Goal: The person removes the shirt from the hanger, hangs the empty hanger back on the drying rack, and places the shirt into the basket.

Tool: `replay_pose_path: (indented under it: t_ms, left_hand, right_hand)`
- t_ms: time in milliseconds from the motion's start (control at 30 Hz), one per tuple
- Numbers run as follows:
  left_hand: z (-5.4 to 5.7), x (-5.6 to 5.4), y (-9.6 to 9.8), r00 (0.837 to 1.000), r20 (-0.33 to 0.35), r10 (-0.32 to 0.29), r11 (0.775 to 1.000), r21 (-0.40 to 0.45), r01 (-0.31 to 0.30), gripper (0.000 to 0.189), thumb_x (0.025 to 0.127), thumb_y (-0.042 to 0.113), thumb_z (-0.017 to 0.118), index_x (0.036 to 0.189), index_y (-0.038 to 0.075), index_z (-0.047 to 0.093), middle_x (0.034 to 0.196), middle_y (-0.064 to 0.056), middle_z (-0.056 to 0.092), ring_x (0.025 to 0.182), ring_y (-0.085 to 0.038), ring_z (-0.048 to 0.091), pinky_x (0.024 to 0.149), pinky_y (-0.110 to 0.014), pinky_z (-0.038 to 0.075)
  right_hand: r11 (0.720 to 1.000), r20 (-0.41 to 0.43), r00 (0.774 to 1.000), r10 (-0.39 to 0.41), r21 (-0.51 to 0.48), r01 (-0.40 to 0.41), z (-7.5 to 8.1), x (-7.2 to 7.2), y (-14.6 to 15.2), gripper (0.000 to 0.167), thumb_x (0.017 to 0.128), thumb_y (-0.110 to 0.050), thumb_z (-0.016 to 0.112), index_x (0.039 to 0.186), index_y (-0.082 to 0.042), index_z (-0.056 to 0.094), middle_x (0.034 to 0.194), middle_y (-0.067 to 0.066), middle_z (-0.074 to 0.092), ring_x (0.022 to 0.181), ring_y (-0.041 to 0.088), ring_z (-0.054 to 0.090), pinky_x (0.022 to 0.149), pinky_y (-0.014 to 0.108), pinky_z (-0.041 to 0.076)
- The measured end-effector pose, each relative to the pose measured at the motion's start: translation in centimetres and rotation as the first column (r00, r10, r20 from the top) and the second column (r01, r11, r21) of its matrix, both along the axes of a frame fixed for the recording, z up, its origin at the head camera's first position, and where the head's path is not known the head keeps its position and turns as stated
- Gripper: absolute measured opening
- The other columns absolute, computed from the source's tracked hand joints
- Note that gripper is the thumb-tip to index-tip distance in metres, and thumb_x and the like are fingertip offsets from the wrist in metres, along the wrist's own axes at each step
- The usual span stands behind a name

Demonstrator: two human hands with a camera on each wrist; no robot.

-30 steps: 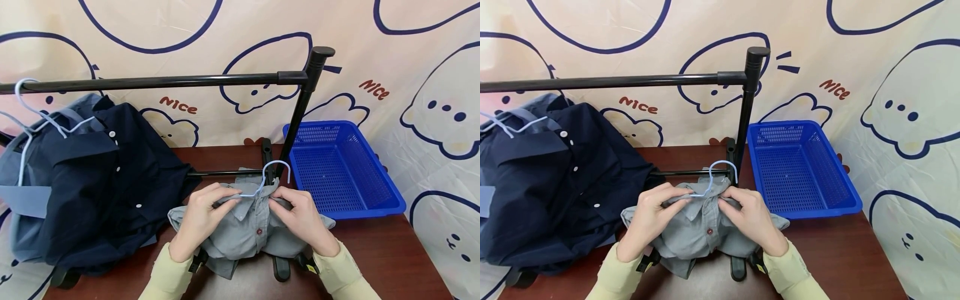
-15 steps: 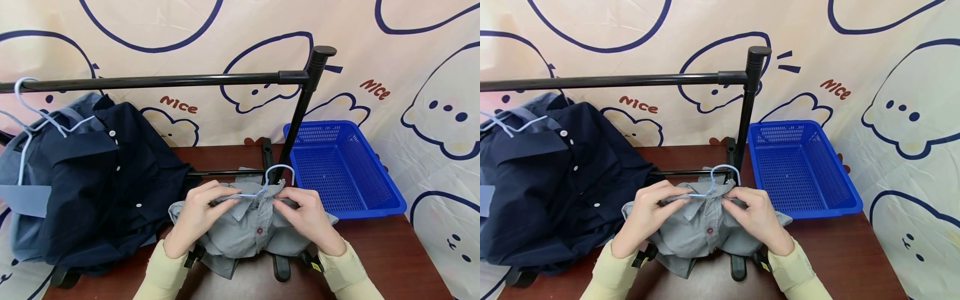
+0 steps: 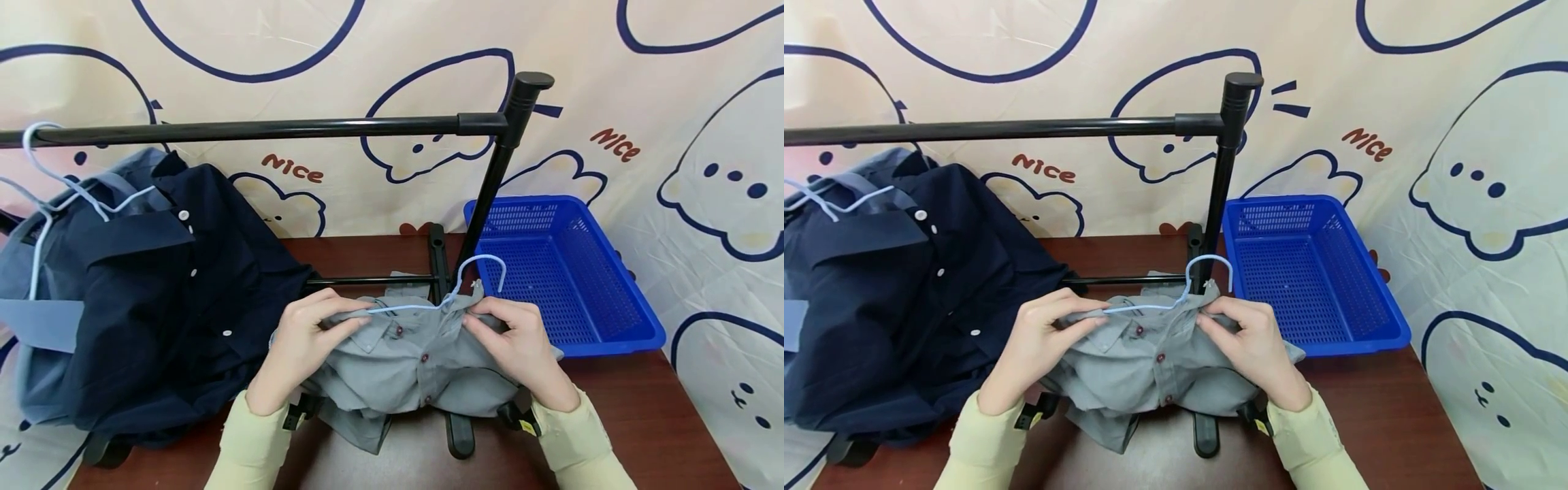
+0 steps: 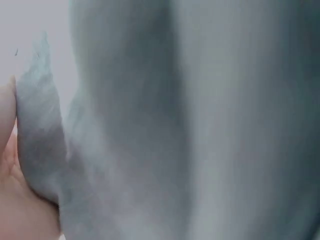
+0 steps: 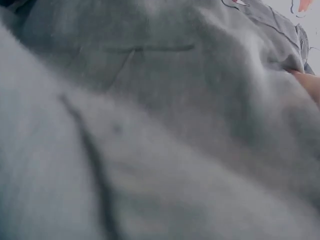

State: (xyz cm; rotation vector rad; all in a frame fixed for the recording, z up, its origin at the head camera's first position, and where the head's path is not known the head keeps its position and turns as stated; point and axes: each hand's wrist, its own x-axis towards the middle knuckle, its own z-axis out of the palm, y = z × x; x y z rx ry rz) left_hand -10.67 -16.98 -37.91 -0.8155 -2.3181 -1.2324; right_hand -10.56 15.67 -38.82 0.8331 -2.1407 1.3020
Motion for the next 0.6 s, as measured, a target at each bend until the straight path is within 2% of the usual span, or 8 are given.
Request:
replay_pose_path:
  t_ms: [200, 467, 533, 600]
  left_hand:
    - [-0.2, 0.0, -1.4, 0.999, 0.024, 0.026, 0.999, 0.035, -0.027, 0.024, 0.082, 0.004, 0.085, 0.104, 0.015, 0.082, 0.088, 0.012, 0.067, 0.070, -0.005, 0.054, 0.054, -0.020, 0.038]
    - [1.9, 1.0, -0.4, 1.000, 0.014, 0.028, 0.997, 0.076, -0.029, 0.024, 0.078, -0.010, 0.082, 0.098, 0.003, 0.080, 0.084, 0.001, 0.068, 0.071, -0.009, 0.056, 0.057, -0.020, 0.039]
    - [2.0, 1.2, -0.2, 0.999, 0.017, 0.028, 0.996, 0.084, -0.029, 0.024, 0.078, -0.011, 0.082, 0.098, 0.002, 0.080, 0.084, 0.000, 0.068, 0.072, -0.009, 0.057, 0.058, -0.020, 0.039]
    - [1.7, 1.1, -0.2, 0.999, 0.024, 0.027, 0.995, 0.092, -0.029, 0.025, 0.078, -0.010, 0.082, 0.098, 0.004, 0.080, 0.085, 0.001, 0.068, 0.072, -0.009, 0.057, 0.058, -0.020, 0.040]
  right_hand:
    - [0.999, 0.031, 0.999, -0.018, -0.028, 0.019, -0.2, 0.0, 0.7, 0.028, 0.078, 0.011, 0.080, 0.083, -0.015, 0.075, 0.081, -0.004, 0.072, 0.066, 0.008, 0.063, 0.059, 0.021, 0.046]
    - [1.000, 0.086, 0.996, 0.012, -0.023, -0.010, -0.1, 0.1, 0.8, 0.027, 0.083, 0.007, 0.079, 0.084, -0.019, 0.073, 0.081, -0.008, 0.070, 0.066, 0.009, 0.061, 0.061, 0.021, 0.046]
    - [1.000, 0.091, 0.996, 0.011, -0.025, -0.009, -0.1, 0.1, 0.7, 0.027, 0.083, 0.007, 0.078, 0.084, -0.019, 0.073, 0.079, -0.008, 0.069, 0.065, 0.008, 0.059, 0.060, 0.022, 0.044]
    - [0.999, 0.087, 0.996, 0.009, -0.032, -0.006, -0.2, 0.1, 0.6, 0.027, 0.083, 0.008, 0.078, 0.082, -0.018, 0.071, 0.076, -0.008, 0.067, 0.062, 0.008, 0.056, 0.057, 0.022, 0.042]
